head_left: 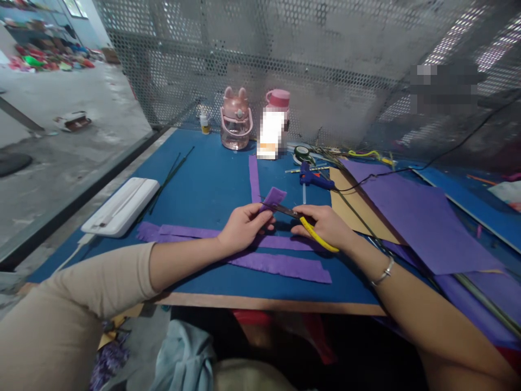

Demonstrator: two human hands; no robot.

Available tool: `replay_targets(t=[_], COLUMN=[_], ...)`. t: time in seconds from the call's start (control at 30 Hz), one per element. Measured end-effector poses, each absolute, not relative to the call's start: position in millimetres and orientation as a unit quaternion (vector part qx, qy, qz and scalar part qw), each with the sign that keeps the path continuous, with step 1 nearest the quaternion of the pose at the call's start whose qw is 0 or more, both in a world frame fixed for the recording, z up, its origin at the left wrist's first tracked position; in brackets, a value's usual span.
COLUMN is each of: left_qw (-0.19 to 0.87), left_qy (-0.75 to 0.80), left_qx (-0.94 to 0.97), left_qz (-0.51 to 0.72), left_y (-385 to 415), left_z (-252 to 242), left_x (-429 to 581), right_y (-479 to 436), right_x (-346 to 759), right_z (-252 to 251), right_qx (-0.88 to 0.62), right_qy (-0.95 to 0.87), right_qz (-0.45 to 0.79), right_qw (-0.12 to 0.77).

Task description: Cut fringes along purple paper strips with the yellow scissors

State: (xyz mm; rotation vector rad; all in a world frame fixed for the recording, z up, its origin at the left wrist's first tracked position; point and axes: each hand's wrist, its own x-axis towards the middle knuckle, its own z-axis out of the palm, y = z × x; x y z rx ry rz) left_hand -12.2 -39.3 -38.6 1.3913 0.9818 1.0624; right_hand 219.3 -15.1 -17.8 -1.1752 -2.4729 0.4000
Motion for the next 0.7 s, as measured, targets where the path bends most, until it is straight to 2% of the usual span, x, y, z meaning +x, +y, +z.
replay_targets(t=[0.4,0.7], left_qw=[0.605,0.592], left_qy=[0.419,0.412], left_qx=[0.525,0.519], left_qz=[0.428,0.459], left_y=[-39.0,-38.8], left_z=[-34.8,-36.0], left_x=[-11.5,-11.6], right_y=[-13.6,-14.8], right_x=[222.3,224.0], right_z=[-17.0,-10.0], right_qx=[-0.436,-0.386], right_qy=[-0.871,-0.877], right_qz=[0.139,0.247], right_qw=[0.177,0.14])
